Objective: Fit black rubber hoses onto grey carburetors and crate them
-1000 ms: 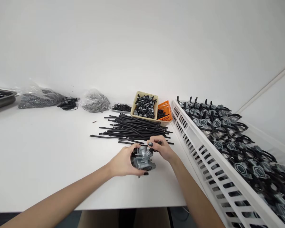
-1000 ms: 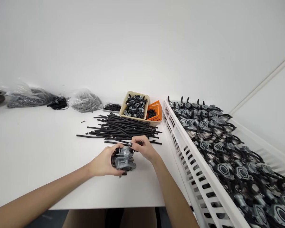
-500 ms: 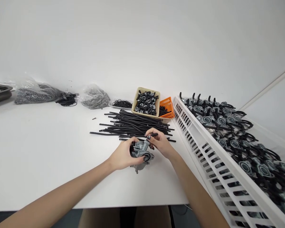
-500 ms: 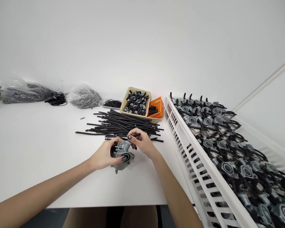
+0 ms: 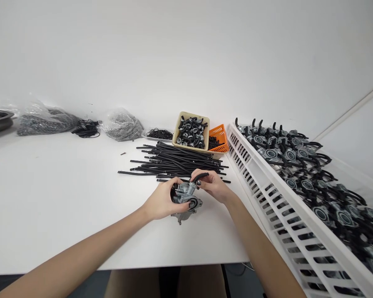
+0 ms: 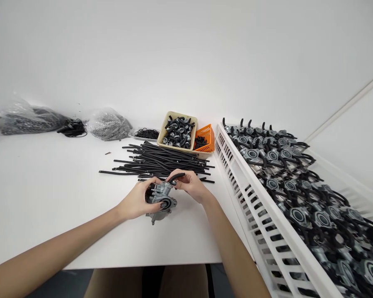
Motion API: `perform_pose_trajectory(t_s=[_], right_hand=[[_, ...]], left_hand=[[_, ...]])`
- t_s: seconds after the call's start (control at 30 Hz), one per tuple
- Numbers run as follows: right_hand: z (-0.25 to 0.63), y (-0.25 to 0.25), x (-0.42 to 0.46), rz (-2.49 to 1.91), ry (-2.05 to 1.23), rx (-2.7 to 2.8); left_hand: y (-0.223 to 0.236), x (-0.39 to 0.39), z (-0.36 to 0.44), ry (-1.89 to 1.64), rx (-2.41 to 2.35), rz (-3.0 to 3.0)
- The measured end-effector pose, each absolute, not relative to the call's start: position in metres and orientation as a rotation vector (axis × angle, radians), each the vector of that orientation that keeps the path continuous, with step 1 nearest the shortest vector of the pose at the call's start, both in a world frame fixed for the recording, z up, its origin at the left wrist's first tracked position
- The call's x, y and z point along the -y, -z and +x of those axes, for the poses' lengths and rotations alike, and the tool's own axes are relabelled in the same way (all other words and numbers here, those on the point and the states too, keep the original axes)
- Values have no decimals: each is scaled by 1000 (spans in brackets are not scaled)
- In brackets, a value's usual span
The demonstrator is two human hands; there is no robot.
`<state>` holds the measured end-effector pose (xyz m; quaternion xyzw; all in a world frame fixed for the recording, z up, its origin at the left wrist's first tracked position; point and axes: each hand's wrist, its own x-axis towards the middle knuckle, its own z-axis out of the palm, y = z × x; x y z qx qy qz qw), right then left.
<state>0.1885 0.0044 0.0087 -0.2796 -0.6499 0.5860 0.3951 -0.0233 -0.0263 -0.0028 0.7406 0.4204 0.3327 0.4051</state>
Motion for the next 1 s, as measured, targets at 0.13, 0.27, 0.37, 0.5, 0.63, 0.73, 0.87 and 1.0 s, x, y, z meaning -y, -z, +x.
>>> perform_pose_trajectory(t_s=[0.13,0.27,0.37,0.5,0.63,0.73,0.87,1.0], right_hand=[[188,-10,-3,-720,-1548,1652],[187,-11,-2,-783,-1540,1665],[185,-11,-3,-774,-1535,1650],[185,-10,-3,-746,-1549,1626],[185,-8,-4,-731,-1592,1619],[186,-7,-4,-705,-1646,1607],[186,-7,-4,-695,-1692,1563],[186,-9,-3,-714,-1651,1595]], left_hand=[[2,26,-24,-849,-1075,1904],[2,26,-24,-842,-1064,1897],[2,26,-24,-832,-1059,1873],[3,25,-24,-826,-1053,1869],[2,25,-24,-832,-1043,1877],[2,25,-24,-839,-1047,1890],[1,25,-24,-826,-1051,1893],[1,25,-24,-831,-1051,1885]])
